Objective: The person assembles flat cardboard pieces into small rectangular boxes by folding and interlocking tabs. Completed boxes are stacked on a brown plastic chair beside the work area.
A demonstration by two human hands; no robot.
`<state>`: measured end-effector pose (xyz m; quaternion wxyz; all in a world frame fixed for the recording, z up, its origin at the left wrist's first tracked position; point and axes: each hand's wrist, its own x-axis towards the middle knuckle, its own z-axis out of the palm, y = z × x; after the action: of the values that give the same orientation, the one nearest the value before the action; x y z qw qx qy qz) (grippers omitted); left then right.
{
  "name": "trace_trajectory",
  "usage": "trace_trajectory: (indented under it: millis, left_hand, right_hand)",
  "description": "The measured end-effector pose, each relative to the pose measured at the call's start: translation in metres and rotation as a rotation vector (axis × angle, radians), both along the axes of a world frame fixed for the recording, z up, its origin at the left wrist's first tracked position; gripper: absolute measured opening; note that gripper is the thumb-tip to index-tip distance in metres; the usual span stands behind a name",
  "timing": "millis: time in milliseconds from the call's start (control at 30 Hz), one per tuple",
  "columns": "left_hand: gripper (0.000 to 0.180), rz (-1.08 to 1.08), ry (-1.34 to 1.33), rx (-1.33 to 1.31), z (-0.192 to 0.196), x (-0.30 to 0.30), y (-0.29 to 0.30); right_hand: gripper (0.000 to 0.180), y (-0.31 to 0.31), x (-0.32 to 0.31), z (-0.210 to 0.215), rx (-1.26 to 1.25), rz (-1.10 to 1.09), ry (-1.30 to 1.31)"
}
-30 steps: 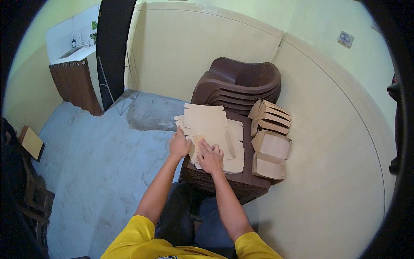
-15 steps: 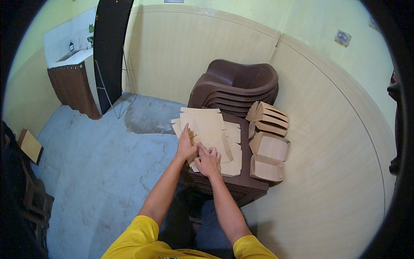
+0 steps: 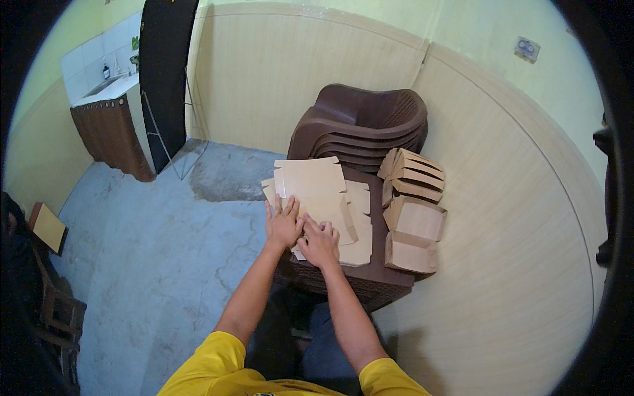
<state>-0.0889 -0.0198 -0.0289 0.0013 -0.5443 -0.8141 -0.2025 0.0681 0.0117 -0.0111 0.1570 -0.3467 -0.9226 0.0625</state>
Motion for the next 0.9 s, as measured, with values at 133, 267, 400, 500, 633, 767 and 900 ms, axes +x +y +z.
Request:
trace_trajectory:
  millis: [133,267,400,500,633,767,900]
  left_hand:
    - [0.065,0.022,0.142,0.016,-0.007,0.003,0.006]
    - [0.064,0.018,0.137,0.044,-0.012,0.002,0.007]
    - [0.063,0.062,0.137,0.036,-0.012,0.005,0.005]
    - [0.06,0.06,0.139,0.055,-0.011,0.006,0.004]
    - [0.068,0.04,0.144,0.062,-0.007,0.003,0.007]
    - [0.077,0.05,0.179,0.037,-0.006,0.006,0.01]
    - [0.08,0.063,0.229,0.186,-0.008,0.009,0.004]
  right_hand:
    - [0.066,0.0,0.001,0.002,-0.036,0.0,-0.001]
    - [0.068,0.0,0.0,0.004,-0.066,-0.01,-0.031]
    - [0.067,0.0,0.001,0.005,-0.055,-0.005,-0.021]
    - [0.067,0.0,0.0,0.005,-0.025,-0.007,-0.022]
    - [0.068,-0.001,-0.001,0.005,-0.041,-0.012,-0.064]
    - [0.069,0.0,-0.001,0.004,-0.011,-0.013,-0.063]
    - [0.071,-0.002,0.0,0.005,-0.024,-0.008,-0.053]
